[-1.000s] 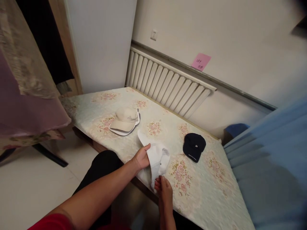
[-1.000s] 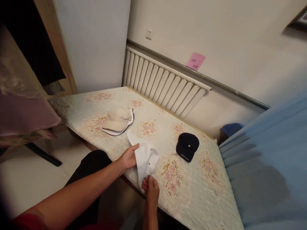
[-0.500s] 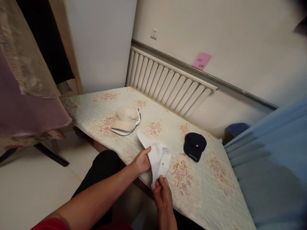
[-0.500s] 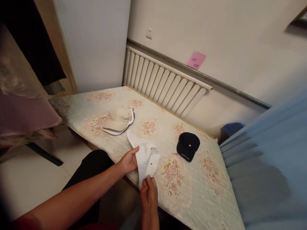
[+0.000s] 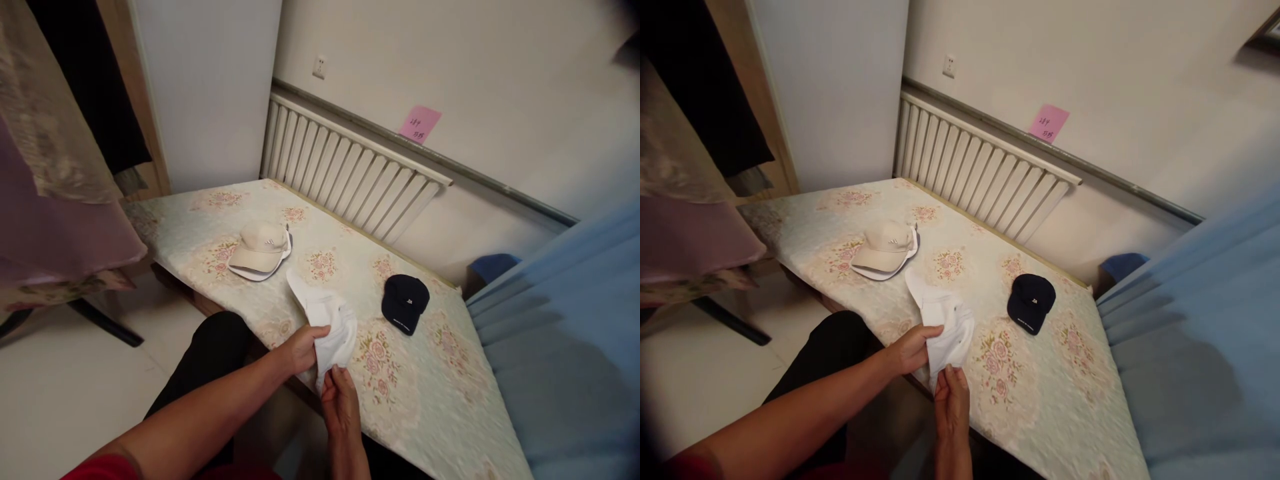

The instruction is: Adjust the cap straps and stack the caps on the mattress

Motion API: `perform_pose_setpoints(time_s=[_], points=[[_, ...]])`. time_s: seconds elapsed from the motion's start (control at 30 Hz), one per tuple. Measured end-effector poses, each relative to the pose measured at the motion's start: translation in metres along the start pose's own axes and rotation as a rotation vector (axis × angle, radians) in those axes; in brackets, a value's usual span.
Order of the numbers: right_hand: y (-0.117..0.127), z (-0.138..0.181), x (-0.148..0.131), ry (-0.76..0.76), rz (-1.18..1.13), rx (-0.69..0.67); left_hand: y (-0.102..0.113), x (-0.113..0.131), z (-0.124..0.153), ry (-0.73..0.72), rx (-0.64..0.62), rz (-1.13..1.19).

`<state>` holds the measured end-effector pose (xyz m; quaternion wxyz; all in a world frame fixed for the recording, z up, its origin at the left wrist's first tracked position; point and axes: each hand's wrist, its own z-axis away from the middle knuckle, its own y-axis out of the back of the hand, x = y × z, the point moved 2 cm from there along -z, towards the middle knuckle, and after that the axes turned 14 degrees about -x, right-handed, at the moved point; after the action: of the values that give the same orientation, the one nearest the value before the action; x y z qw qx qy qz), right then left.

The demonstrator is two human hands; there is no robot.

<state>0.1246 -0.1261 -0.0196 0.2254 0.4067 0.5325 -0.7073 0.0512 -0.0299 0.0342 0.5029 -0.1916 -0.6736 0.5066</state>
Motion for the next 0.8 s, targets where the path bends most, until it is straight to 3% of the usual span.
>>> perform_pose_setpoints(time_s=[0.2,0.43,0.6,0.8], points=[[0.015,0.005,-0.01,-0.022,0.077,0.14,-0.007,0.009,-0.001,0.056,-0.06,0.147],[0.054,0.008,-0.017,0.072,0.274,0.413,-0.016,0.017,-0.01,0.028,-0.155,0.192],[0.068,0.008,-0.011,0.047,0.352,0.405,-0.032,0.026,-0.016,0.003,-0.15,0.218],[0.057,0.009,0.0,0.012,0.54,0.284,-0.053,0.031,-0.019,-0.035,-0.175,0.241]])
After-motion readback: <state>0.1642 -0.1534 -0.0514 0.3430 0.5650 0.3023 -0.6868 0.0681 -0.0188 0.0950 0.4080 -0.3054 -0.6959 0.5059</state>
